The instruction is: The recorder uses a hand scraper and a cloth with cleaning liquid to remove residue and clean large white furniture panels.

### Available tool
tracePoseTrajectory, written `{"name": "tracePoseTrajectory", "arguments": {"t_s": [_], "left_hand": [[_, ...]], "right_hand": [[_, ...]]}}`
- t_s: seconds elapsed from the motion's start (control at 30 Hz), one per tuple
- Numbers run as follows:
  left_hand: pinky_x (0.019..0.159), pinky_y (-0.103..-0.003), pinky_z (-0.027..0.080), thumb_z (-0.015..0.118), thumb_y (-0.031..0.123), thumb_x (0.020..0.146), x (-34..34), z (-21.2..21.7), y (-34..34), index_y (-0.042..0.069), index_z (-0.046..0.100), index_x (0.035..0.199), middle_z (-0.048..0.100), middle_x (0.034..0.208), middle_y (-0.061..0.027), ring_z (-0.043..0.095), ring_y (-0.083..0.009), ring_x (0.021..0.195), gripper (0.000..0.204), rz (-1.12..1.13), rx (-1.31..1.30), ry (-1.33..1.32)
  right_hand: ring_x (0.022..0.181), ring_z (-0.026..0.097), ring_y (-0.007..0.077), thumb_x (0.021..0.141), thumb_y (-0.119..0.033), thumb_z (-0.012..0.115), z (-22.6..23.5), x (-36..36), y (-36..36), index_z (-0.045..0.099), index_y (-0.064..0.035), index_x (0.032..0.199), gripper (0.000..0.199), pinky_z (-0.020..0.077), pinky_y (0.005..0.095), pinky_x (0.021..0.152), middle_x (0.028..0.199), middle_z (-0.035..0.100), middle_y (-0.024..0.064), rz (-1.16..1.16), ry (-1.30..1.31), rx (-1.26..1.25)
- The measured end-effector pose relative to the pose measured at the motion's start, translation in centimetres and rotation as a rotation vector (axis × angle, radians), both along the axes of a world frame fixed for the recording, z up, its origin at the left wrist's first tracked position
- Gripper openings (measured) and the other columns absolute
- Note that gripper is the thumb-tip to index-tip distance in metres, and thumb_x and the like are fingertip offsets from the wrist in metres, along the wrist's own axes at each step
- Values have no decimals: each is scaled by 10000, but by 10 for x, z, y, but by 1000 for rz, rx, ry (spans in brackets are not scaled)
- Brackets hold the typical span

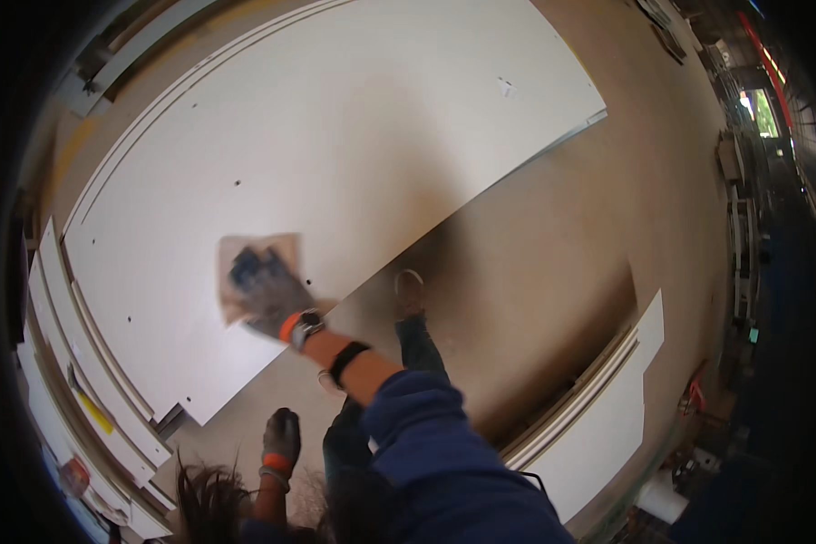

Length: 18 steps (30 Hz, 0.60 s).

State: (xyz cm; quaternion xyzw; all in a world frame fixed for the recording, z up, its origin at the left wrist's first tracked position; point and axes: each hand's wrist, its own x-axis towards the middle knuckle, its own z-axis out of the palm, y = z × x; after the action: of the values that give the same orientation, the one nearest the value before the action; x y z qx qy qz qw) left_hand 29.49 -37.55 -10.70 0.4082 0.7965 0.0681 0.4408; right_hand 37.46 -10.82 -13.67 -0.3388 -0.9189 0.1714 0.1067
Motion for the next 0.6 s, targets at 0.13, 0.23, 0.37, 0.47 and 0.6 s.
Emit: {"name": "tracePoseTrajectory", "arguments": {"t_s": [0.13,0.23,0.37,0.47,0.6], "left_hand": [[865,-427,474,541,272,930,15,-8,25,-2,602,1125,638,1060,-219,612,-354,991,342,325,-80,-88],[725,-308,484,515,187,953,40,-28,37,-12,579,1103,602,866,-87,572,-149,785,257,301,115,-56],[874,-392,480,599,95,846,140,30,159,-49,596,1097,625,1095,-191,604,-355,997,290,152,398,24],[968,-472,415,690,173,795,199,51,244,-44,511,1212,526,1214,-247,509,-414,1137,503,-189,615,296],[1110,-568,175,737,482,693,248,32,329,-60,334,1377,294,1426,-310,241,-452,1361,961,-495,385,329]], "right_hand": [[1337,315,323,799,-588,541,5,158,107,426,-87,1345,749,258,584,1034,1358,423,134,-361,-421,174],[1401,249,315,830,-535,535,-6,267,181,347,-74,1419,771,187,583,1104,1480,325,152,-586,-504,231],[1426,203,304,914,-529,403,-25,407,263,290,-79,1456,714,175,540,1130,1509,287,144,-870,-710,297],[1167,448,278,916,-449,456,-19,492,319,503,-59,1190,479,370,478,955,1207,502,115,-1027,-423,386],[993,568,234,935,-456,459,-11,647,365,516,-27,1275,550,457,363,856,1211,583,96,-1325,393,-207]]}}
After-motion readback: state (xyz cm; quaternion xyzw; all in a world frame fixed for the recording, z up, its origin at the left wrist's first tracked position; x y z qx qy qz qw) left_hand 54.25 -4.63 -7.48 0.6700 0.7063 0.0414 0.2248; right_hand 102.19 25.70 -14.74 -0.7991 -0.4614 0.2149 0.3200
